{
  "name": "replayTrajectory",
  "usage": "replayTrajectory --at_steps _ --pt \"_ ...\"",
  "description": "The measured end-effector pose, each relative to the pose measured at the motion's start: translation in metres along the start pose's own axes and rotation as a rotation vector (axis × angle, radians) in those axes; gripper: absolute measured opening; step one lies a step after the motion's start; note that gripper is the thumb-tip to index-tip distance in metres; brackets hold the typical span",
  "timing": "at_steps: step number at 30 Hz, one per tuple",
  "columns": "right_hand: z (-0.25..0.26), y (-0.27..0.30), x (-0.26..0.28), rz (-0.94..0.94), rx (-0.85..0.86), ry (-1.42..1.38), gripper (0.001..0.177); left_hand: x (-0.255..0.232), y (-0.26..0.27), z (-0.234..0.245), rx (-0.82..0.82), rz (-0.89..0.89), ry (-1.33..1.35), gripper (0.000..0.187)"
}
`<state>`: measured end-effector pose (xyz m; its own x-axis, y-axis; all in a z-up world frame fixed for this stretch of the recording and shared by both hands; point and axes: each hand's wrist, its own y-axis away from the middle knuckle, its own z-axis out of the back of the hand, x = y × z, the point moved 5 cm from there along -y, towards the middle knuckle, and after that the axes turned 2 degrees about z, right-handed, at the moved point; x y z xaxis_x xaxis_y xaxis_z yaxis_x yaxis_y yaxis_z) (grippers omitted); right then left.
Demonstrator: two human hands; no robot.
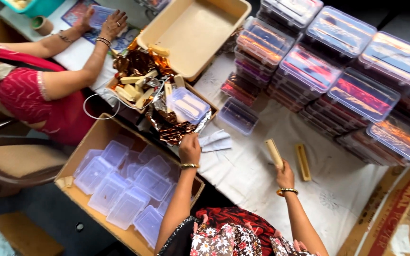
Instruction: Wrapping small rectangular wooden blocks in foil and placing them into clear plastic storage boxes at a packaging station.
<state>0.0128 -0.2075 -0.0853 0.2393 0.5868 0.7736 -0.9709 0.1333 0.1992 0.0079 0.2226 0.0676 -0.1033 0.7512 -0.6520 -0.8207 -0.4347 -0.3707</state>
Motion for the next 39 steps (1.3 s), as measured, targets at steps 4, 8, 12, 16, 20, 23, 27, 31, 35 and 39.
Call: replayTrajectory --at_steps 4,8,12,16,20,23,27,31,35,39 --pt "0.006 0.007 0.011 -0.001 -0.004 0.025 0.043 0.056 -0.054 0.035 -0.399 0.220 0.210 0.008" --pt "0.005 0.008 0.014 0.012 0.011 0.092 0.042 0.133 -0.088 0.027 -0.388 0.635 0.112 0.032" --pt "-0.002 0.009 0.017 0.104 0.029 0.212 0.040 0.172 -0.114 0.007 -0.145 0.768 -0.218 0.069" --pt "-0.005 0.006 0.011 0.147 0.020 0.250 0.042 0.166 -0.128 0.013 -0.013 0.739 -0.409 0.072" --pt "-0.005 0.004 0.008 0.153 0.016 0.223 0.042 0.153 -0.118 0.038 -0.048 0.807 -0.239 0.029" --pt "0.002 0.006 0.009 0.127 0.020 0.183 0.044 0.149 -0.101 0.054 -0.273 0.779 -0.009 0.026" --pt "0.009 -0.005 -0.010 0.022 -0.019 0.095 0.045 0.115 -0.090 0.072 -0.573 0.435 0.366 0.024" --pt "0.020 -0.039 -0.075 -0.112 -0.139 0.122 0.038 0.035 -0.070 0.035 -0.405 0.426 0.477 0.026" --pt "0.069 -0.050 -0.077 -0.123 -0.368 -0.038 0.037 -0.043 -0.014 -0.067 0.092 0.576 1.298 0.055" --pt "0.081 -0.062 -0.116 -0.150 -0.338 -0.535 0.037 -0.093 0.048 -0.161 0.477 0.615 1.468 0.055"
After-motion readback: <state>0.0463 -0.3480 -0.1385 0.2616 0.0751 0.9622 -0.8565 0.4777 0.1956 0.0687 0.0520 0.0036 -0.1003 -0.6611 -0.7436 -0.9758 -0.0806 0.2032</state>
